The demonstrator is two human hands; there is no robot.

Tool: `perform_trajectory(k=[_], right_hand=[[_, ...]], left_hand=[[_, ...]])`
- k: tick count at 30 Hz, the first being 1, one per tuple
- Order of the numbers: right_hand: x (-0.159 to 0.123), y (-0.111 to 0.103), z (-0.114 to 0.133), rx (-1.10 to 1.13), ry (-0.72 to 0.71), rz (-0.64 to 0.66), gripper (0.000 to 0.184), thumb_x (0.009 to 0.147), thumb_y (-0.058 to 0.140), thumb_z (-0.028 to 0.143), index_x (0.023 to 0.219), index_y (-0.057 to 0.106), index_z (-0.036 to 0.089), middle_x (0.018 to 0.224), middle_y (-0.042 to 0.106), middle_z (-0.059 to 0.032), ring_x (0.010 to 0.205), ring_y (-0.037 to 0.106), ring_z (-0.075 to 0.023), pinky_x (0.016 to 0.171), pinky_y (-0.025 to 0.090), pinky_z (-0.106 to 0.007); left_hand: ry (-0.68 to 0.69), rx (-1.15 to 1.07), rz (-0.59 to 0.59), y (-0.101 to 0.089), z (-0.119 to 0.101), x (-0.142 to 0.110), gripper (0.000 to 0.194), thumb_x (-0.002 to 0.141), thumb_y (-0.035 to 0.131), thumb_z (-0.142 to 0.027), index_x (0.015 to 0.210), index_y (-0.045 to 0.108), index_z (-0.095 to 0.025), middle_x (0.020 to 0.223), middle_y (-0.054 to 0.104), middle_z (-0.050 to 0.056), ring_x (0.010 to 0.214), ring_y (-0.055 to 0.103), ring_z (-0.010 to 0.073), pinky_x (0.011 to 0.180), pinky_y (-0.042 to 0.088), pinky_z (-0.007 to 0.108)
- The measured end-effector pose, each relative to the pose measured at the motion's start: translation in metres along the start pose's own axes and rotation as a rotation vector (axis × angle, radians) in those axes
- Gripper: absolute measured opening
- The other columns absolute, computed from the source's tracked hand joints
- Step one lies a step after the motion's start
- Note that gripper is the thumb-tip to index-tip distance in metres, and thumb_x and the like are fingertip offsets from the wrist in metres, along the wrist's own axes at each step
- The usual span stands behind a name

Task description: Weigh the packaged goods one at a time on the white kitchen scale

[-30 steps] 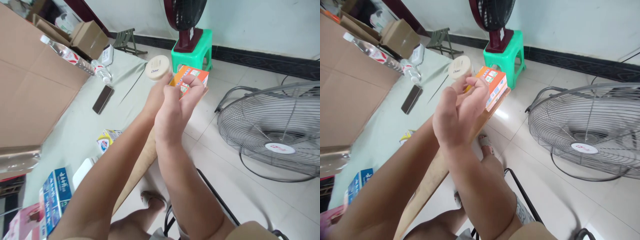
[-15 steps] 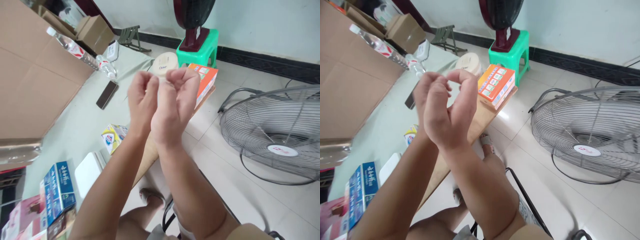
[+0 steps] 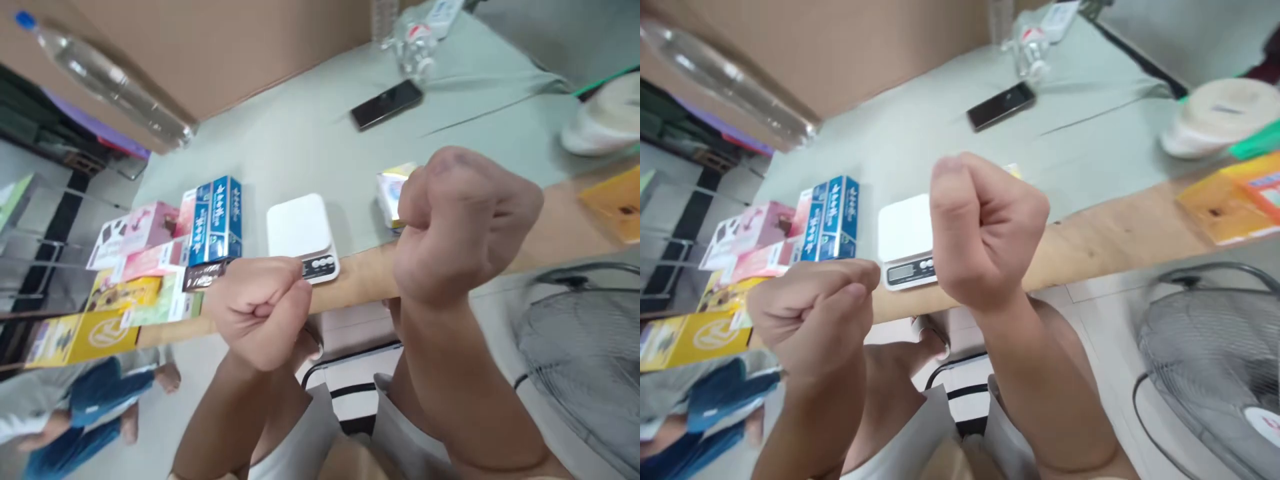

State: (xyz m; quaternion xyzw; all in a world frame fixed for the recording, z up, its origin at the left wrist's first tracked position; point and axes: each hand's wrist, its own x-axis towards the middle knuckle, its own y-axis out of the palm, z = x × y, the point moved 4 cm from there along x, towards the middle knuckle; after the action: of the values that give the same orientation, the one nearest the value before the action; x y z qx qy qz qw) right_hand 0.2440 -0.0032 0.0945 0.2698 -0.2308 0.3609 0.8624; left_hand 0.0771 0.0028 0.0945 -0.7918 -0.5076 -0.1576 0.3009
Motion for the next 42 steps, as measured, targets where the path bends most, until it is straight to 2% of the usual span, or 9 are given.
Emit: perform_trajectory(k=[5,8,11,13,18,24,30,37,42], right_hand=[[-0.06,0.079,-0.007,-0.062,0.158,0.388,0.045,0.095,0.052,0.014,0.061,0.023,0.024,0.056,0.02,0.0055,0.049,0.025,-0.0082,0.048,0.02,-0.028],[-0.095,0.121,-0.023,-0.16,0.287,0.628,0.039,0.095,0.053,0.021,0.062,0.033,0.024,0.054,0.032,0.0064,0.049,0.031,-0.0087,0.048,0.025,-0.027],[-0.129,0.155,-0.043,-0.302,0.396,0.839,0.016,0.093,0.051,0.022,0.078,0.058,0.023,0.071,0.062,0.0019,0.065,0.058,-0.0137,0.061,0.045,-0.028],[-0.149,0.172,-0.056,-0.388,0.426,0.946,0.02,0.091,0.05,0.022,0.101,0.068,0.023,0.103,0.076,-0.006,0.097,0.07,-0.022,0.086,0.057,-0.038],[-0.182,0.195,-0.072,-0.445,0.486,1.108,0.047,0.092,0.046,0.023,0.136,0.063,0.021,0.149,0.063,-0.0141,0.139,0.058,-0.0295,0.119,0.047,-0.056],[-0.191,0.202,-0.073,-0.368,0.635,1.175,0.053,0.097,0.047,0.027,0.148,0.058,0.025,0.156,0.06,-0.0103,0.147,0.054,-0.0303,0.123,0.044,-0.058],[-0.186,0.191,-0.063,-0.352,0.632,1.155,0.046,0.1,0.048,0.032,0.144,0.06,0.029,0.154,0.062,-0.0084,0.144,0.056,-0.0301,0.122,0.046,-0.058],[-0.18,0.171,-0.082,-0.387,0.667,1.014,0.056,0.093,0.062,0.033,0.149,0.056,0.031,0.156,0.058,-0.0113,0.147,0.053,-0.0313,0.124,0.041,-0.063],[-0.179,0.172,-0.096,-0.286,0.725,1.01,0.06,0.092,0.065,0.034,0.152,0.056,0.037,0.163,0.055,-0.0012,0.157,0.044,-0.0297,0.132,0.031,-0.061]], left_hand=[[-0.086,0.128,-0.321,-0.08,0.041,-0.043,0.048,0.084,0.056,-0.001,0.062,0.017,-0.018,0.056,0.015,-0.005,0.049,0.015,0.008,0.049,0.012,0.033],[-0.279,0.355,-0.511,-0.13,0.071,-0.059,0.046,0.09,0.057,-0.011,0.058,0.026,-0.02,0.054,0.027,-0.004,0.05,0.028,0.0107,0.049,0.024,0.031],[-0.465,0.578,-0.462,-0.165,0.1,-0.068,0.025,0.096,0.052,-0.022,0.072,0.055,-0.025,0.077,0.066,0.001,0.08,0.064,0.0193,0.077,0.055,0.037],[-0.529,0.707,-0.351,-0.176,0.115,-0.072,0.024,0.1,0.045,-0.025,0.098,0.069,-0.025,0.112,0.078,0.007,0.115,0.069,0.0259,0.109,0.053,0.046],[-0.682,0.827,-0.127,-0.176,0.132,-0.081,0.047,0.107,0.031,-0.027,0.124,0.074,-0.017,0.148,0.069,0.01,0.149,0.053,0.029,0.134,0.03,0.054],[-0.758,0.833,-0.062,-0.171,0.128,-0.087,0.05,0.11,0.032,-0.032,0.141,0.069,-0.019,0.16,0.059,0.008,0.162,0.038,0.0356,0.134,0.029,0.062],[-0.744,0.834,-0.009,-0.163,0.118,-0.081,0.047,0.11,0.035,-0.033,0.133,0.075,-0.022,0.156,0.063,0.007,0.163,0.035,0.0338,0.136,0.021,0.065],[-0.805,0.663,0.058,-0.152,0.117,-0.069,0.048,0.112,0.031,-0.035,0.126,0.073,-0.017,0.154,0.059,0.017,0.135,0.066,0.0318,0.113,0.055,0.048],[-0.796,0.838,0.081,-0.145,0.122,-0.062,0.048,0.112,0.03,-0.038,0.133,0.067,-0.016,0.132,0.069,0.021,0.121,0.071,0.0346,0.104,0.056,0.051]])
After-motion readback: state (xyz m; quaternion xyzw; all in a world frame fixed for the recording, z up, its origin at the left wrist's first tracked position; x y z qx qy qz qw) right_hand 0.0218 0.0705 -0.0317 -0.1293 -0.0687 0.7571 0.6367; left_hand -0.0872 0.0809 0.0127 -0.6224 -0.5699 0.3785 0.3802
